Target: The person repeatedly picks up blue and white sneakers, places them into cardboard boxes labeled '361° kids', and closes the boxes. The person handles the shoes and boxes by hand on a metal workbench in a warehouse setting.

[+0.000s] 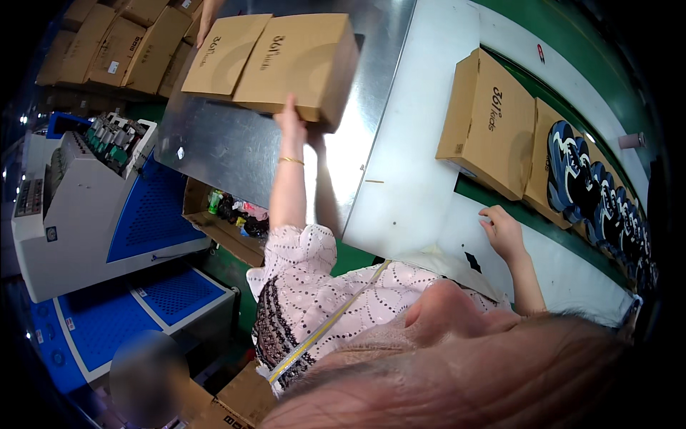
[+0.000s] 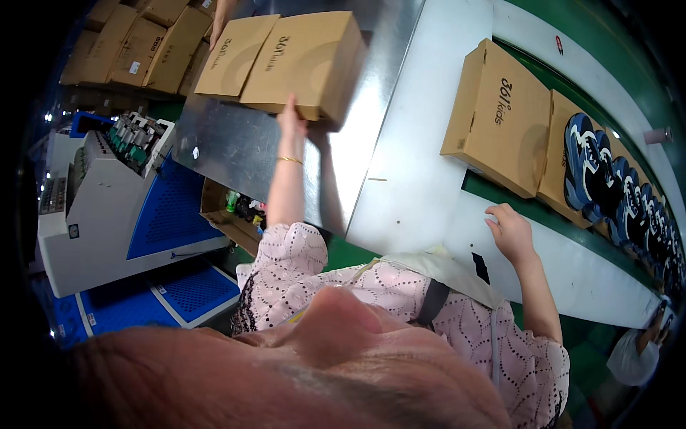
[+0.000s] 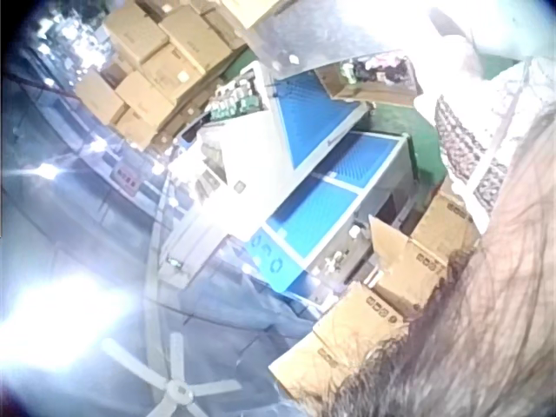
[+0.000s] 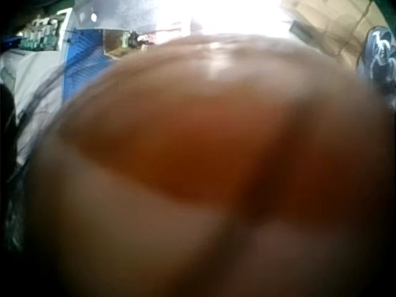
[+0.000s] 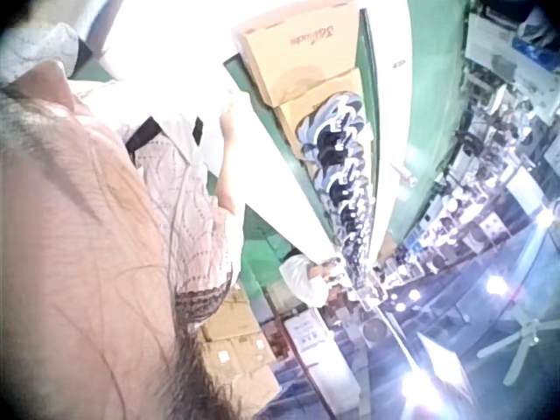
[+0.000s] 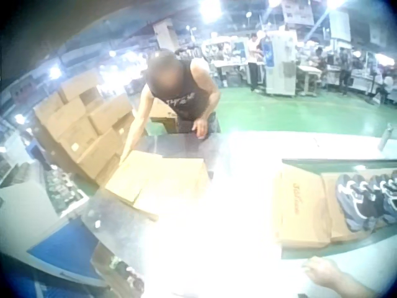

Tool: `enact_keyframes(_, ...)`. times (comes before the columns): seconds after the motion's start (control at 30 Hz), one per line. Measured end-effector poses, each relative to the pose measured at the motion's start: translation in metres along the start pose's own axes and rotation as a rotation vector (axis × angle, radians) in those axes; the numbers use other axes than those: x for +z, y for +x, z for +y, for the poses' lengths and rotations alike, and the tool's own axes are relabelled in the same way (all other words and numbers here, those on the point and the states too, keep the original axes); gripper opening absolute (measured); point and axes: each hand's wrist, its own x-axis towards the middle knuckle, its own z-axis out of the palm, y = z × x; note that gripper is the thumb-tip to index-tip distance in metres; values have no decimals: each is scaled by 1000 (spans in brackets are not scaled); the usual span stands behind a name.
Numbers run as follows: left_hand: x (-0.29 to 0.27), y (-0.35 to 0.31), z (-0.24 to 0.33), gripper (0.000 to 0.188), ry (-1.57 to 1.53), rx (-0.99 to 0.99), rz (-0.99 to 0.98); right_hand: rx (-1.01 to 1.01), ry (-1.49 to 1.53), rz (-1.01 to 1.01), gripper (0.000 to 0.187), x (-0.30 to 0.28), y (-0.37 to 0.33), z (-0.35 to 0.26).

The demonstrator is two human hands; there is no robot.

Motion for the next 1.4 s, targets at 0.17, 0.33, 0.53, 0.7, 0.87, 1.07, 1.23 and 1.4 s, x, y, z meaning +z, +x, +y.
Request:
enact_keyframes(0.17,53,-163,-65,66,-87,-66,-229,22,-5,-43,16,9,10,-7)
enact_keyframes(0.33,81,-247,-133,73,54,-80,-387,-114,20,-28,16,27,24,-14)
enact_keyframes(0.53,36,-213,-86,64,335,-342,-528,3,137,-29,20,39,29,6)
enact_keyframes(0.7,17,-145,-50,74,239,-314,-362,84,327,-86,26,56,11,41)
enact_keyframes(0.87,49,-160,-85,49,138,-224,-390,406,890,-172,44,64,44,74)
enact_keyframes(1.07,50,-184,-93,39,161,-288,-379,595,1766,-170,63,56,67,98)
enact_keyframes(1.23,74,-197,-82,38,277,-129,-479,649,1783,-214,55,76,64,93)
enact_keyframes(1.4,62,-169,-85,52,362,-356,-510,567,1657,-281,43,93,51,86)
